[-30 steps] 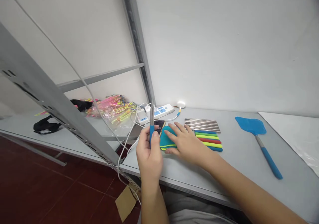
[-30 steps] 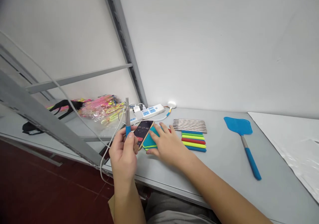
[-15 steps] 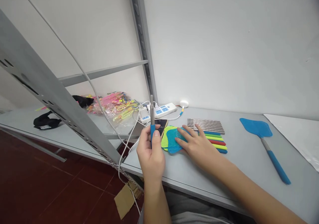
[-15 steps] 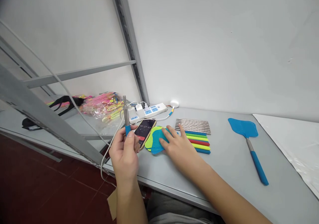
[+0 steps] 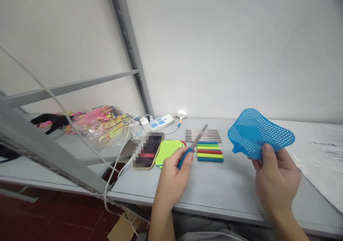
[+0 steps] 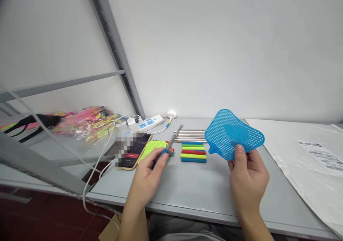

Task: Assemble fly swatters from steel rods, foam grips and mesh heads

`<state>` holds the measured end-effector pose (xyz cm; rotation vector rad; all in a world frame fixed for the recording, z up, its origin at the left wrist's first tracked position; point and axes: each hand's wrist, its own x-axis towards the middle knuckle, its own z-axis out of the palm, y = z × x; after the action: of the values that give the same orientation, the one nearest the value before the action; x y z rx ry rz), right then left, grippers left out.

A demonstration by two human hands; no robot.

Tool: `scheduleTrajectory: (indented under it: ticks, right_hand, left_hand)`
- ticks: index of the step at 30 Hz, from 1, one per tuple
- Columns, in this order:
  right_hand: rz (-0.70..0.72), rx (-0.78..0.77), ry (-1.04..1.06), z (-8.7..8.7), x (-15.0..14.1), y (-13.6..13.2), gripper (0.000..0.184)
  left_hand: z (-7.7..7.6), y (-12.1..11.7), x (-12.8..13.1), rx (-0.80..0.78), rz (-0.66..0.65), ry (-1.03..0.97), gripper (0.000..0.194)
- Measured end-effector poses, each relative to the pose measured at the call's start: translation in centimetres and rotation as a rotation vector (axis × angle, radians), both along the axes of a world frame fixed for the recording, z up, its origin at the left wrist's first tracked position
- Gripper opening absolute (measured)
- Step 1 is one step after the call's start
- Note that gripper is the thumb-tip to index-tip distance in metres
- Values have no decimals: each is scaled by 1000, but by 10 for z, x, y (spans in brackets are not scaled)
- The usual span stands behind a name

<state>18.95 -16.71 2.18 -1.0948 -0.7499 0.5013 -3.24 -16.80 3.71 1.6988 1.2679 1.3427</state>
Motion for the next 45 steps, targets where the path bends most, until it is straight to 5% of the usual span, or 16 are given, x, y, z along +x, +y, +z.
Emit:
scheduleTrajectory:
  ticks: [4,8,13,22,38,45]
  right_hand:
    - [66,-19,244,-13,22,-15,22]
    - [112,7,291,-29,39,-33,18]
    - [235,48,361,-41,52,-50,17]
    - [332,80,518,-38,58,-41,16]
    - [393,42,588,-40,62,-41,21]
    - [297,34,570,-41,60,-40,13]
  left_hand:
    - [-2,-5,37,-78,-305,192,23]
    - [-7,-8,58,-90,-431,324,22]
    - [-16,2,61,-61,-433,388,21]
    - [-23,9,51,64,-446,485,24]
    - [-22,14,41,102,-450,559,24]
    - [-24,14,42,78,-448,569,26]
